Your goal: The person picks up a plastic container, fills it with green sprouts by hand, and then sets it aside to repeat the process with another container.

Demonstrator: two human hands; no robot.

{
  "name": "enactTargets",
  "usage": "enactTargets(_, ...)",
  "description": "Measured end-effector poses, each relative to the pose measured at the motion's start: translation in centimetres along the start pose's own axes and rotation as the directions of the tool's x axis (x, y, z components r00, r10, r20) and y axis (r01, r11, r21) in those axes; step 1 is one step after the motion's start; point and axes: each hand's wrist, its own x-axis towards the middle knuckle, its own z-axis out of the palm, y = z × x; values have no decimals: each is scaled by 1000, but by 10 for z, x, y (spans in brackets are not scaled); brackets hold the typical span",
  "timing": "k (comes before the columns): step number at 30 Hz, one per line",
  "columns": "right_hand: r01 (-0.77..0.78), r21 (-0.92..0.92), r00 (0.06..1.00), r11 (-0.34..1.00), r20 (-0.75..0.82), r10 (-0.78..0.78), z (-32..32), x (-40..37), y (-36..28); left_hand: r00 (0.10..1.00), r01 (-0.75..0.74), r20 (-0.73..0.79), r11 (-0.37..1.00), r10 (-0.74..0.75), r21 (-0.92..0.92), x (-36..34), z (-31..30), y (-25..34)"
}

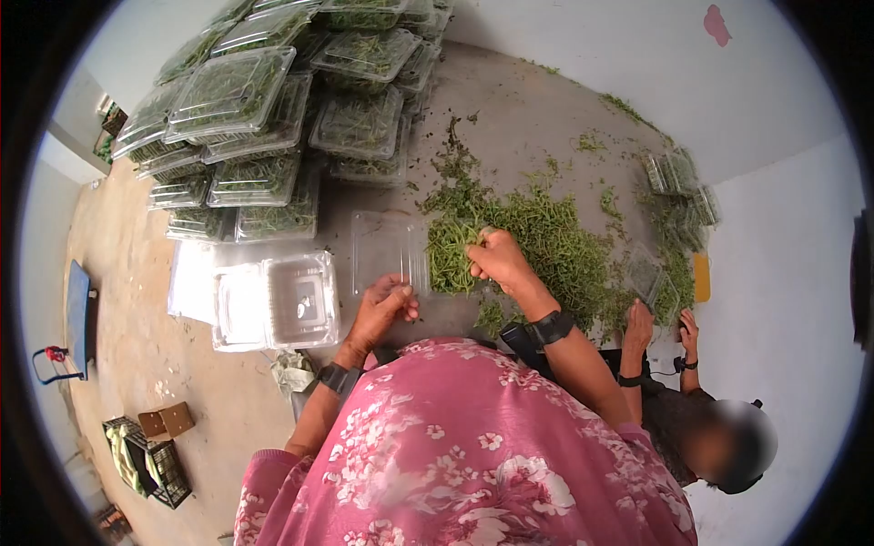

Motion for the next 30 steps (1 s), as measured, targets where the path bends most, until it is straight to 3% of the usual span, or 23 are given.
enactTargets(4, 112, -296, 988, 949, -65, -137, 0, -2, 12, 1000, 4, -7, 1000, -4, -3, 0, -1, -1)
enactTargets(10, 232, -377, 923, 897, -205, -325, -10, -21, 7, 1000, 8, 2, 1000, -8, -16, 2, -2, -3)
enactTargets(13, 471, -510, 773, 720, -156, -615, -2, -20, 11, 1000, 8, 3, 1000, -8, -18, 3, -3, -4)
enactTargets(16, 503, -599, 726, 623, -98, -680, 11, -26, 1, 1000, 4, 8, 1000, -4, -14, 2, -3, -3)
enactTargets(19, 507, -628, 739, 591, -37, -673, 18, -13, 8, 1000, 2, 8, 1000, -1, -19, 1, -3, -3)
enactTargets(22, 414, -742, 796, 527, 14, -605, 17, 8, 19, 1000, -11, 21, 1000, 11, -3, 3, -4, -6)
enactTargets(25, 454, -758, 779, 469, 83, -621, 16, 12, 16, 1000, -14, 17, 1000, 14, -6, 2, -4, -6)
enactTargets(30, 418, -663, 836, 621, 13, -548, 7, 6, 10, 1000, -19, 4, 1000, 19, -13, 0, -2, -5)
